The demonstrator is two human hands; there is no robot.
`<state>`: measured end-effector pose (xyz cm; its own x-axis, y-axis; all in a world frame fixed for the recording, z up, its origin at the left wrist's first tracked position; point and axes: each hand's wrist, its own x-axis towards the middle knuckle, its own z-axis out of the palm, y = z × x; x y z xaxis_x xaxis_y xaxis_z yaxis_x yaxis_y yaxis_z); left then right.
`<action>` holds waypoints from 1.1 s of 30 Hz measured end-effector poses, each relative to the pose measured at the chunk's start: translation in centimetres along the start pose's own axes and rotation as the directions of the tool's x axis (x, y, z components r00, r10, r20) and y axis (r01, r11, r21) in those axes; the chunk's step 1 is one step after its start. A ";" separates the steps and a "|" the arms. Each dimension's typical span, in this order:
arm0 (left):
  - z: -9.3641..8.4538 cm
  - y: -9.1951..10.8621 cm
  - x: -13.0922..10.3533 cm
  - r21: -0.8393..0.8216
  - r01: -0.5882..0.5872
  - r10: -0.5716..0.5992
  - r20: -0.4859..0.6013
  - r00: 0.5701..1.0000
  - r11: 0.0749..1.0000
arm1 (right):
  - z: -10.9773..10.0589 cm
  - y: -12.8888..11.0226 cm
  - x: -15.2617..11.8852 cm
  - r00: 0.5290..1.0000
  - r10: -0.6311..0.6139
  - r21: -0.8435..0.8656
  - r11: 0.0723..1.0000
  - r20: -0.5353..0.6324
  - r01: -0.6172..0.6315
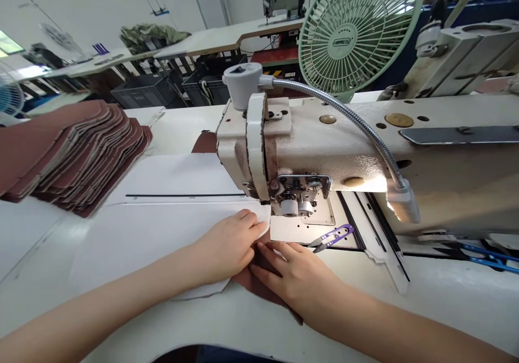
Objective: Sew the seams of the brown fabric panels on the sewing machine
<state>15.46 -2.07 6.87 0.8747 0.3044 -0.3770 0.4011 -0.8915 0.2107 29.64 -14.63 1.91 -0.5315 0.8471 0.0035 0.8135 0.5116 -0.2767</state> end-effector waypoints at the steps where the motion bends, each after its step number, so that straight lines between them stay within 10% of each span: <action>1: -0.1 0.0 0.2 0.020 0.003 -0.003 0.008 1.000 1.000 | -0.3 0.1 -0.1 1.000 -0.014 -0.020 1.000 0.016 0.014; 22: -1.7 -0.3 0.5 0.396 0.012 -0.042 0.067 0.997 0.918 | 1.8 2.8 1.0 0.933 -0.025 -0.244 0.967 -0.360 -0.069; 33: -1.6 -0.8 0.8 0.399 0.009 -0.026 0.037 0.999 0.917 | 1.9 3.4 1.1 0.929 -0.038 -0.317 0.944 -0.368 -0.087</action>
<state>16.31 -0.51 7.85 0.8534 0.3147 -0.4155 0.2671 -0.9486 -0.1699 31.37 -12.26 -0.82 -0.4376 0.8209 0.3669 0.8896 0.4548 0.0435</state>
